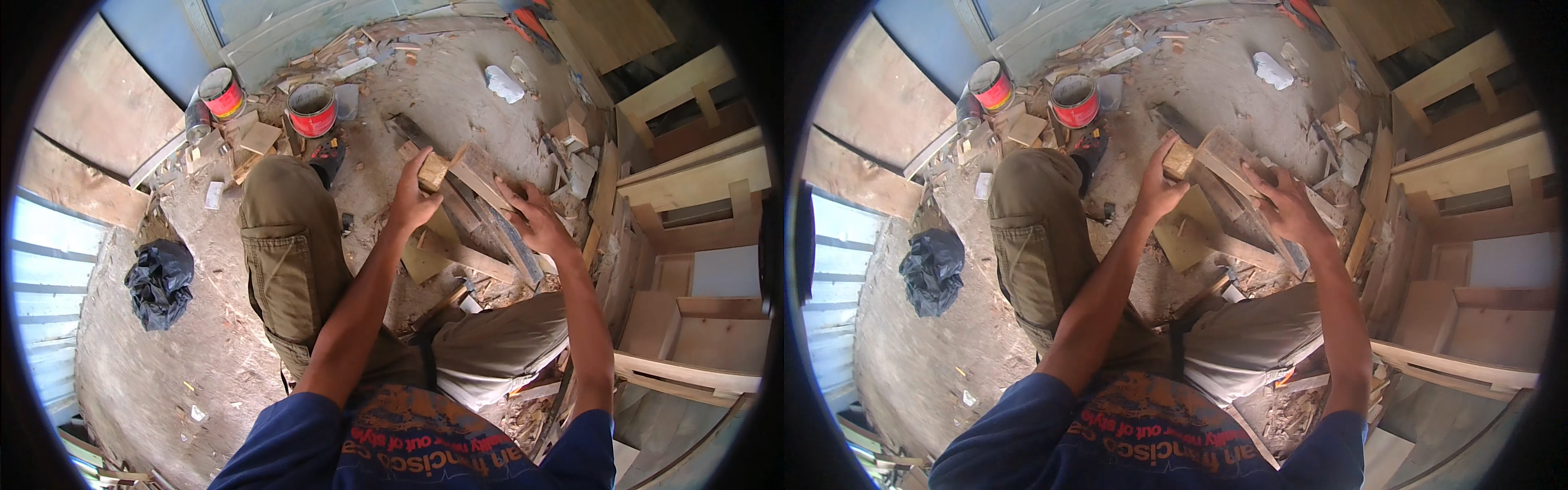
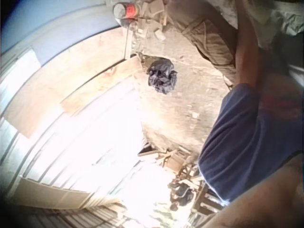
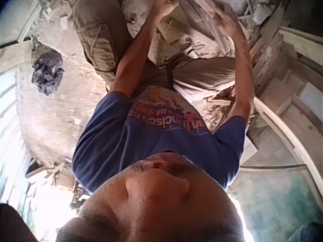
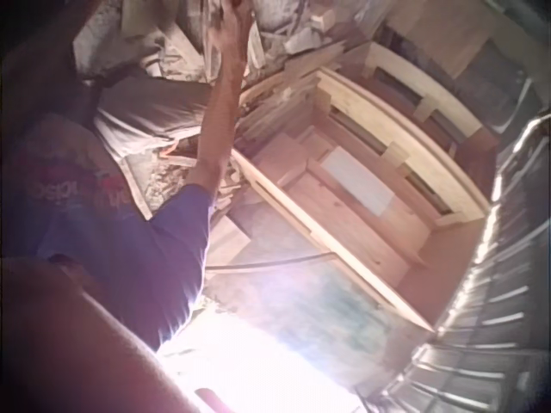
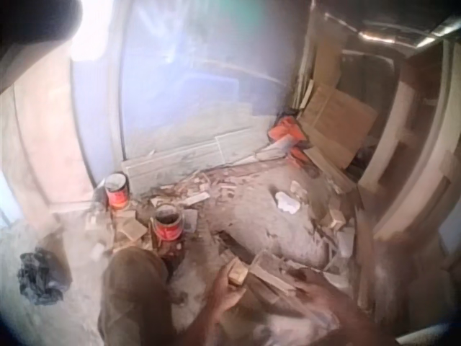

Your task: The person sits on the floor and sorts through a pile of wooden planks and scraps. They pick up pieces, inspect them, and place them back down or move them aside.

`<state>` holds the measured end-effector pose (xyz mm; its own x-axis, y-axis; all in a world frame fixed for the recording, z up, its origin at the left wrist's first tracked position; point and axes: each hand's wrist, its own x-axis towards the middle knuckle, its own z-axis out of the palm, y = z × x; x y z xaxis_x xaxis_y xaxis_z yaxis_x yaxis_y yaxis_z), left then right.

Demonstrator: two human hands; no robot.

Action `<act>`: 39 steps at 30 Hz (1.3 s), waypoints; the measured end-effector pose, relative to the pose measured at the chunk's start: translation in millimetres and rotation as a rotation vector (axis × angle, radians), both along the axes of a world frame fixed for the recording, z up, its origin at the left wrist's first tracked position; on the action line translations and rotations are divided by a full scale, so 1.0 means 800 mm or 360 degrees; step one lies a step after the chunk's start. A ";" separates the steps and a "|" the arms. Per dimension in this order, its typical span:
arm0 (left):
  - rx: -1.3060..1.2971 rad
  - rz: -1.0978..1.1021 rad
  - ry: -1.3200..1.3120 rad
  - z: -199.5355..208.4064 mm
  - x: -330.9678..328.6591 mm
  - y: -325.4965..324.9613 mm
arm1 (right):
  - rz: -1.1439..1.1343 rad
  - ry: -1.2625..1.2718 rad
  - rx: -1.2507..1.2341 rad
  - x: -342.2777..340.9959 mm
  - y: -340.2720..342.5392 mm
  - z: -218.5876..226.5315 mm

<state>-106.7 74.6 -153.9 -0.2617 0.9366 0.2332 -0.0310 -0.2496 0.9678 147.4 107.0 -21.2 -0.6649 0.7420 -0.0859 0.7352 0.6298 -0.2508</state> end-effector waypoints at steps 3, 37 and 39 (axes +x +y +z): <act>-0.0061 0.0003 0.0040 0.020 0.012 -0.004 | 0.0072 -0.0045 0.0092 -0.006 -0.009 0.029; -0.0039 0.0052 0.0106 0.011 0.008 0.005 | 0.0216 -0.0119 0.0035 -0.046 -0.022 0.040; -0.0057 0.0002 0.0055 0.012 0.009 0.005 | 0.0212 -0.0101 0.0029 -0.044 -0.021 0.040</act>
